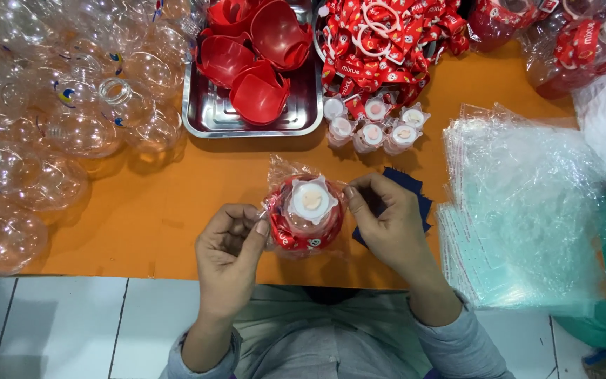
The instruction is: Attaching a red lanyard to the neck of a clear plastic bottle and then placing the assembled item into a plastic bag.
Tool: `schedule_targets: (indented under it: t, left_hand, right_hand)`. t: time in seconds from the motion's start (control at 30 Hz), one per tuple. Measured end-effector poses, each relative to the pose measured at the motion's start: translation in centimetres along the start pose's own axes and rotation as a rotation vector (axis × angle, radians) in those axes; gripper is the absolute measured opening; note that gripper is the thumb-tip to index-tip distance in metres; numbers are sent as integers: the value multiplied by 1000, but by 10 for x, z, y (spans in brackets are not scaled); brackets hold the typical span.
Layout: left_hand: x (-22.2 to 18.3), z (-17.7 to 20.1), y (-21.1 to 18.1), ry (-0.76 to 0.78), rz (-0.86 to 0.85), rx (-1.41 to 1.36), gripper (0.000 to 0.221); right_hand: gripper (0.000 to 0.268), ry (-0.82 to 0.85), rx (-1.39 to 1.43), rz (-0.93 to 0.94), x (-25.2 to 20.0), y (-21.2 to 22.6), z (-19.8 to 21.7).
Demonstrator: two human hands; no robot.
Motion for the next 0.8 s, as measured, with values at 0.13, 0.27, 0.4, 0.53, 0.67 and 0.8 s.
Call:
schedule_targets:
  t: [0.13,0.27,0.4,0.53,0.67,0.8]
  left_hand:
    - [16,-10,-18,41,-14,8,1]
    - [29,-19,-38,45,-61,-14,17]
    - [39,-25,-49,76,-75,1,29]
    - [50,-29,-67,86,-168,64,27]
    - [60,-31,-70,80,-155,6,26]
    - [58,-36,-77,84,-174,-9,28]
  right_hand:
    - [15,25,-42,32,5,11,6]
    - [15,-40,-71,68,8,23,20]
    - [13,-71,-48,87,5,36,34]
    - [16,-96,-71,82,12,42,43]
    - [15,-98,8,136,13,60,53]
    - [10,-120,62,189,14,69,60]
Point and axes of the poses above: each hand's wrist, its own x-axis towards the middle knuckle, its own z-axis out of the back of the hand, y = z × x, the point moved 9 cm from there along x, towards the middle knuckle, and after that the axes turned 13 degrees about -z, right-handed, at the moved point
